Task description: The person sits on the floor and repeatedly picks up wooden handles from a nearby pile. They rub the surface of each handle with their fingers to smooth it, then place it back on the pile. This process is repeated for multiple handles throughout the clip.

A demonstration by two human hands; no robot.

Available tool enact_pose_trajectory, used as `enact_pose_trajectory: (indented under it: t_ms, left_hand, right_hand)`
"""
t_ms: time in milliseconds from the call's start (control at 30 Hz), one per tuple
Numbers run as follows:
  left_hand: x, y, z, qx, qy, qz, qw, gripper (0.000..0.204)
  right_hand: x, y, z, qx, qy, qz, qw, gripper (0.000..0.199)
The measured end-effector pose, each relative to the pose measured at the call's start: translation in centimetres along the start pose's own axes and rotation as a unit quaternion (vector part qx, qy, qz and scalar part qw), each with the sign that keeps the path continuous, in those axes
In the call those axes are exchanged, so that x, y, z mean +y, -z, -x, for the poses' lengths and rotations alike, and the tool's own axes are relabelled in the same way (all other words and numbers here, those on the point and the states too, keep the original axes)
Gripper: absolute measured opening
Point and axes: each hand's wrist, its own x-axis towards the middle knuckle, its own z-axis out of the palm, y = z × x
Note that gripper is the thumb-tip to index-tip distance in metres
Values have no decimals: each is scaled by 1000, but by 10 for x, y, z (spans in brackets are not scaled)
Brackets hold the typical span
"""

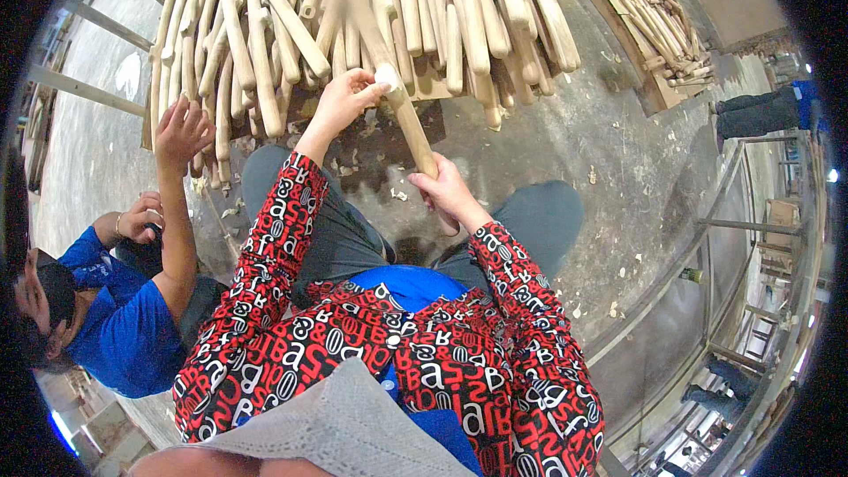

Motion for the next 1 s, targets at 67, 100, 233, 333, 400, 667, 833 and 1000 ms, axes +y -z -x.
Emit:
enact_pose_trajectory:
  t_ms: [67, 100, 233, 333, 400, 667, 833, 1000]
  left_hand:
    - [1, 3, 0, -31, 6, 39, 999, 38]
    - [2, 5, -1, -45, 5, 27, 999, 37]
    - [1, 22, -6, -100, -22, 16, 995, 30]
    - [4, 31, -10, -157, -44, -7, 987, 27]
    - [1, 32, -9, -164, -67, -47, 983, 27]
    - [-4, 12, -10, -103, -63, -147, 982, 31]
    - [-20, 2, -13, -85, 73, -82, 990, 39]
    - [-25, -9, -13, -35, 61, -77, 995, 37]
  right_hand:
    - [0, 2, -1, 52, 20, 85, 995, 29]
    - [-2, 3, 0, 78, 29, 129, 988, 30]
    - [-7, 7, 5, 88, 26, 197, 976, 39]
    - [-3, 11, 5, 101, 53, 247, 962, 51]
    - [2, 12, 5, 89, 53, 263, 959, 52]
    - [5, 16, 2, 85, 78, 309, 944, 50]
    - [3, 5, -2, 90, 45, 318, 943, 37]
    - [2, 3, -7, 57, 69, 161, 983, 35]
